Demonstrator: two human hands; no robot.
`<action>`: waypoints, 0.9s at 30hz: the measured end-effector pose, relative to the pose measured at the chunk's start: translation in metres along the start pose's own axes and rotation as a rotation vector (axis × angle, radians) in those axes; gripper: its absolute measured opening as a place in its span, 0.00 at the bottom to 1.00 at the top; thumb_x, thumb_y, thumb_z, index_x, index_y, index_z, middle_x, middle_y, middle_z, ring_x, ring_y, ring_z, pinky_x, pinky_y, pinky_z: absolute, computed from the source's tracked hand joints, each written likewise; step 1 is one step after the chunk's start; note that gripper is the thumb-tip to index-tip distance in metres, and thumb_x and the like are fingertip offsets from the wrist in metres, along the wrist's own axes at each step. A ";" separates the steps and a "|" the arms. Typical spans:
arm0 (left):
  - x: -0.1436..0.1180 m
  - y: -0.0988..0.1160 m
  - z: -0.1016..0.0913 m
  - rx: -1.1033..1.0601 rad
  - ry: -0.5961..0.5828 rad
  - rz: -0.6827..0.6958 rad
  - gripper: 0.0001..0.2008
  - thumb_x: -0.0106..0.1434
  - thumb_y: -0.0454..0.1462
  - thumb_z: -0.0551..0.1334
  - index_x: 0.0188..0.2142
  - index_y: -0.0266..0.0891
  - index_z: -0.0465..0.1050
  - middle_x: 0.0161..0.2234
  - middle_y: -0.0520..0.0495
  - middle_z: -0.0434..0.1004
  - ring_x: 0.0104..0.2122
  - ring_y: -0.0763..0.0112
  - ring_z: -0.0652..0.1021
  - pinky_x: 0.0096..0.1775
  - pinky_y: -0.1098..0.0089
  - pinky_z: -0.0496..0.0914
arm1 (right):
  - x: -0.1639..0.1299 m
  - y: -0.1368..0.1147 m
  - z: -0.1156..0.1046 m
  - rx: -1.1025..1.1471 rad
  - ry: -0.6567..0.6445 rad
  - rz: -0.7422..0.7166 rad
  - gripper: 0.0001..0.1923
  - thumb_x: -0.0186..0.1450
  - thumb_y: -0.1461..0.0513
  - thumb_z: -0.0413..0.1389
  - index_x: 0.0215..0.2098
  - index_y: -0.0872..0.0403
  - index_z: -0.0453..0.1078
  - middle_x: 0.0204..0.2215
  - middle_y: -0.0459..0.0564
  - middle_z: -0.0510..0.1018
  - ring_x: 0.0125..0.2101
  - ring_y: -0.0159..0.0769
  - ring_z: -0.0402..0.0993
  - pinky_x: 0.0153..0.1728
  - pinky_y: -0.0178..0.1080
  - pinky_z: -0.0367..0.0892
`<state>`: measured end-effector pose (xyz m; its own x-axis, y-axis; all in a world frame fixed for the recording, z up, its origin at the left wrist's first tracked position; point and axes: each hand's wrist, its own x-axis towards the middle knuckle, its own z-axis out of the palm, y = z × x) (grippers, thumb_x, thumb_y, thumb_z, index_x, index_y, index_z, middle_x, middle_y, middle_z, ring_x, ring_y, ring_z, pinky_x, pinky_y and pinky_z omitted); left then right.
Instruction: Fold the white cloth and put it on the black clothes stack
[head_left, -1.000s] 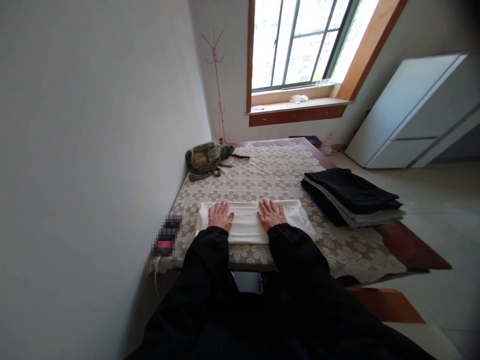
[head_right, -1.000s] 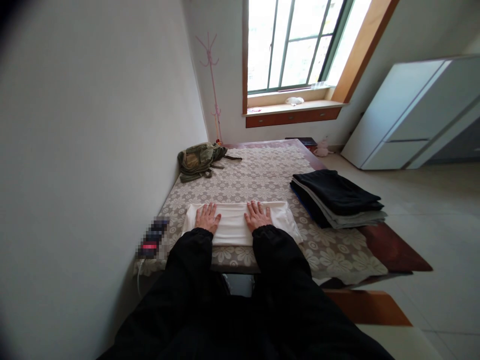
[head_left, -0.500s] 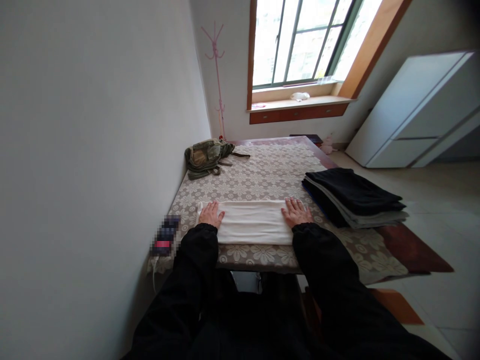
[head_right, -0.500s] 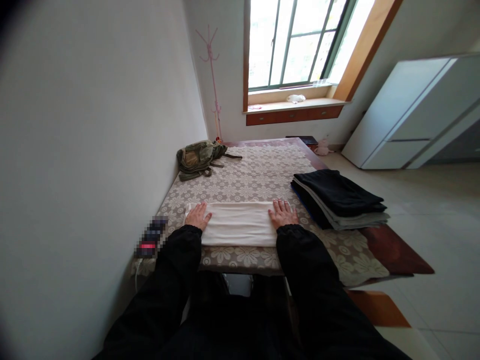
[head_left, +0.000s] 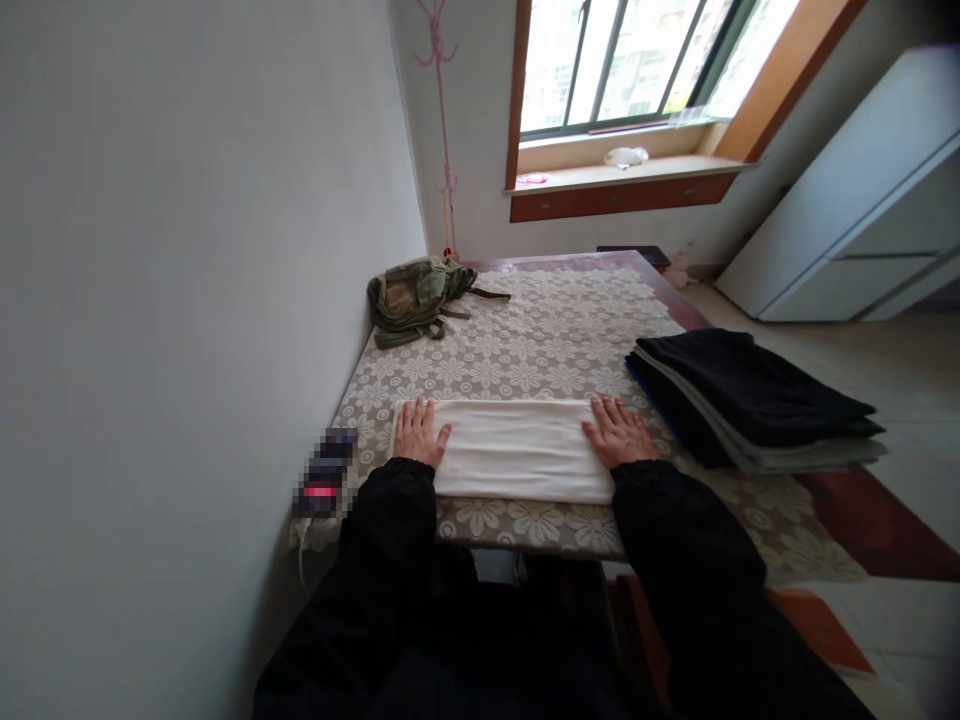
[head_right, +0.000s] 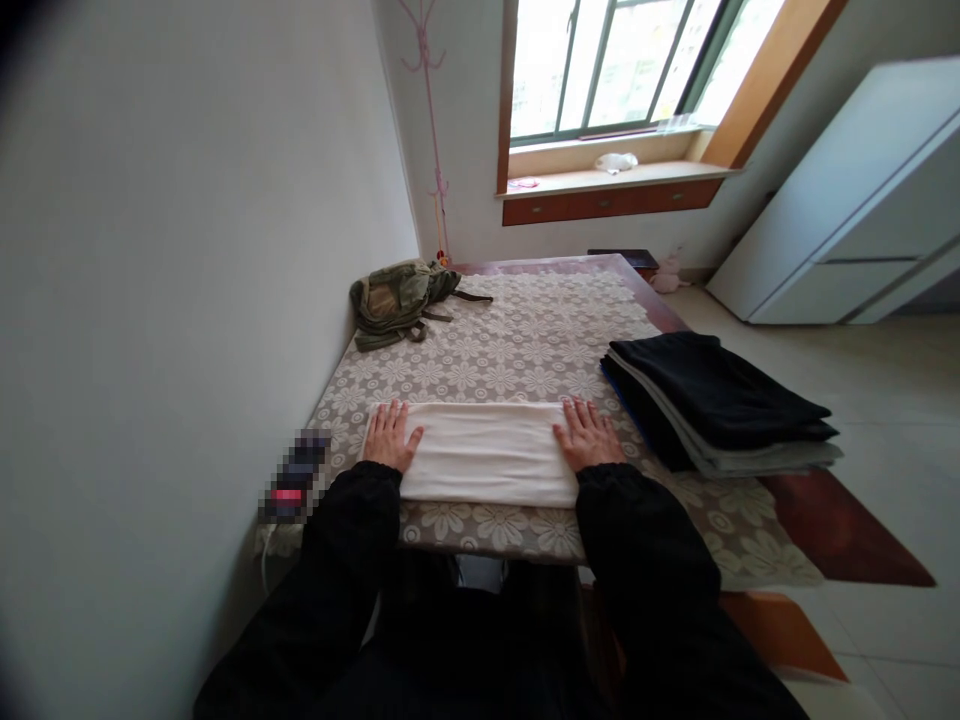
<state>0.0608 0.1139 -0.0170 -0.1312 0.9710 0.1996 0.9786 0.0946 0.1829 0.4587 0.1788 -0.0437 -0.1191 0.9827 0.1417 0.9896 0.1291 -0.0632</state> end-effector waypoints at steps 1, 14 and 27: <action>0.000 -0.001 0.001 -0.011 0.005 0.002 0.36 0.73 0.52 0.50 0.73 0.35 0.55 0.74 0.38 0.54 0.73 0.46 0.53 0.71 0.49 0.48 | 0.000 0.001 0.001 0.001 0.008 -0.007 0.35 0.76 0.50 0.34 0.75 0.59 0.53 0.74 0.56 0.56 0.73 0.50 0.48 0.71 0.56 0.48; 0.008 0.000 0.002 -0.009 -0.042 -0.013 0.35 0.72 0.51 0.53 0.73 0.37 0.56 0.74 0.39 0.54 0.74 0.46 0.51 0.71 0.48 0.47 | 0.002 0.010 0.015 0.012 0.002 -0.025 0.37 0.75 0.49 0.37 0.75 0.63 0.49 0.73 0.61 0.56 0.73 0.54 0.48 0.71 0.59 0.48; 0.006 0.001 0.000 0.029 -0.020 -0.001 0.34 0.72 0.50 0.51 0.72 0.36 0.58 0.73 0.39 0.57 0.72 0.46 0.55 0.70 0.47 0.51 | 0.003 0.008 0.012 -0.010 0.015 -0.029 0.36 0.75 0.50 0.39 0.75 0.60 0.50 0.74 0.59 0.56 0.73 0.53 0.49 0.70 0.58 0.52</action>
<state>0.0607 0.1195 -0.0161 -0.1295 0.9751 0.1800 0.9827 0.1020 0.1547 0.4654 0.1843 -0.0558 -0.1466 0.9765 0.1578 0.9865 0.1561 -0.0492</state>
